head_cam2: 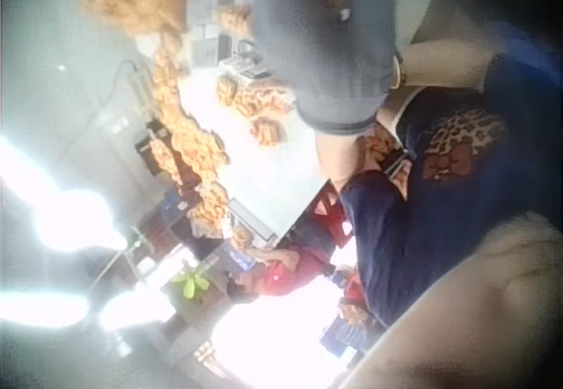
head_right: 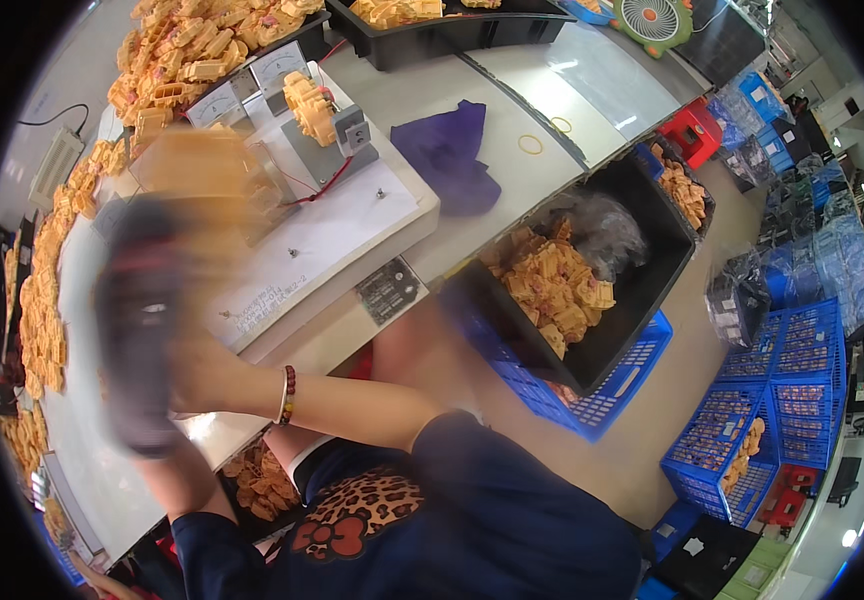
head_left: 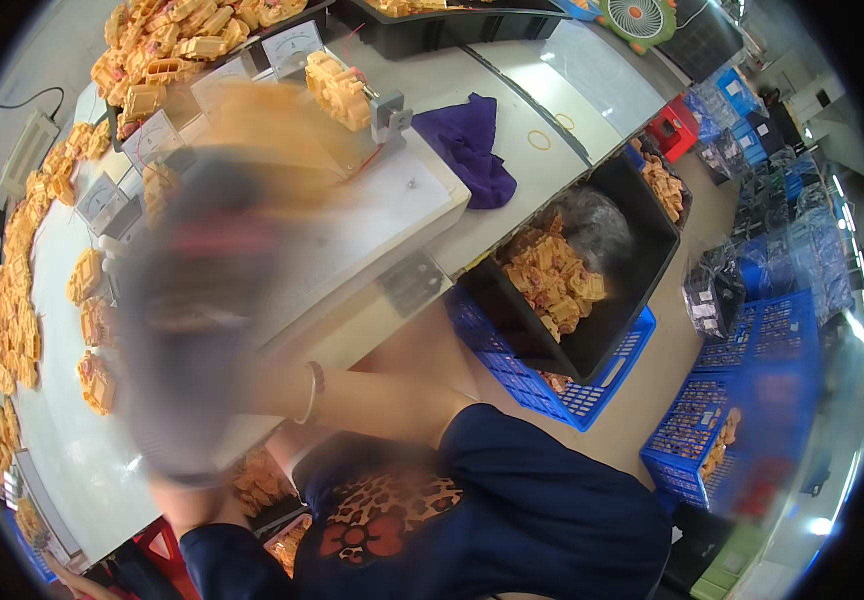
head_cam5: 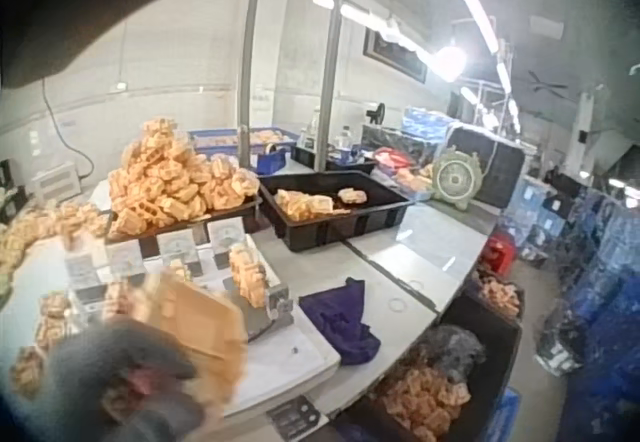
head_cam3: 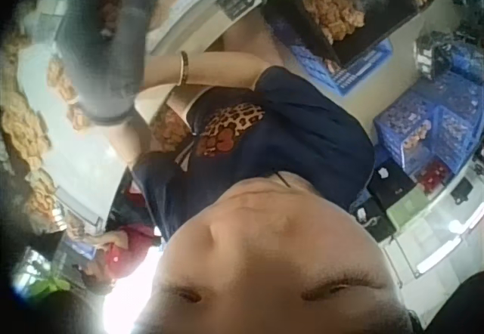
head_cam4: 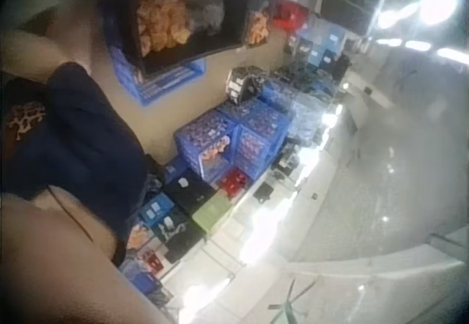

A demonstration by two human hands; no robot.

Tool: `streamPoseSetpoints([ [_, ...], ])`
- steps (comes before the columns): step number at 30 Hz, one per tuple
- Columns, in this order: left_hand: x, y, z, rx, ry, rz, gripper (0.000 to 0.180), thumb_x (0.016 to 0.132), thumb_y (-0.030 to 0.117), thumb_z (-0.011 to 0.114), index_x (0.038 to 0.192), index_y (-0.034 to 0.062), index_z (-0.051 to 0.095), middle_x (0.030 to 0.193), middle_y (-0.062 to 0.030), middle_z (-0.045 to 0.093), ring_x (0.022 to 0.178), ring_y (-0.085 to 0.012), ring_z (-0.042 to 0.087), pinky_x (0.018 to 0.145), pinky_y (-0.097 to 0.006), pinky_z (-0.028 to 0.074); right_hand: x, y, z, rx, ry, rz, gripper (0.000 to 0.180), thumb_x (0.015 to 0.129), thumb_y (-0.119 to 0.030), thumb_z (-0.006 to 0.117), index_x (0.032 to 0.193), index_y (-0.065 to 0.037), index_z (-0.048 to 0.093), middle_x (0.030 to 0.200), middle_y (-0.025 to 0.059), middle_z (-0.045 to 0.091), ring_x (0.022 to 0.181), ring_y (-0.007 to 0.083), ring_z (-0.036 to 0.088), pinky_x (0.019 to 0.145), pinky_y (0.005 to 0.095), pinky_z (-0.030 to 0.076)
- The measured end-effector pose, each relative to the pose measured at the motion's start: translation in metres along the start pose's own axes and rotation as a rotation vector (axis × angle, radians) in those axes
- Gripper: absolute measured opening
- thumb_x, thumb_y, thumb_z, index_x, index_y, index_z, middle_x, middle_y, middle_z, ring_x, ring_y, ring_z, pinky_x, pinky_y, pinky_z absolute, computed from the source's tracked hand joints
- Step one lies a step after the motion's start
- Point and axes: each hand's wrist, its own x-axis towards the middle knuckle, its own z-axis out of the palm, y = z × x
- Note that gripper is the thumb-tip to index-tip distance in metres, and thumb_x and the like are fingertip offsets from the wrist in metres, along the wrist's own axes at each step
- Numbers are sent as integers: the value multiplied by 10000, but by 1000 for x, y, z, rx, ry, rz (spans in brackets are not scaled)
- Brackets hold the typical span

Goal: The recorder is mounting yellow plastic components onto a testing fixture at a workbench.

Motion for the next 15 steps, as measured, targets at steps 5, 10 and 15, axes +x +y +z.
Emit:
streamPoseSetpoints([
  [5,25,20,218,-199,-647,-71,434,918,391,571,1209,70,561,1067,-203,617,961,-391,610,864,-471,477,-9,8,-26,14,111,-106,531,817,-93,638,1300,41,463,939,172,566,811,329,560,702,433,461],
  [10,-22,30,163,-76,-288,230,429,832,240,660,1230,123,553,1167,-157,563,917,-327,629,767,-428,514,-23,1,-105,-44,187,113,283,794,-72,665,1069,-14,629,855,125,600,734,268,587,633,375,476],
  [15,-83,-17,18,215,183,173,72,763,34,598,828,30,630,788,-82,623,662,-209,569,615,-321,451,-3,18,-122,-152,-46,142,181,768,-66,684,945,-51,652,814,77,611,746,221,597,652,346,489],
])
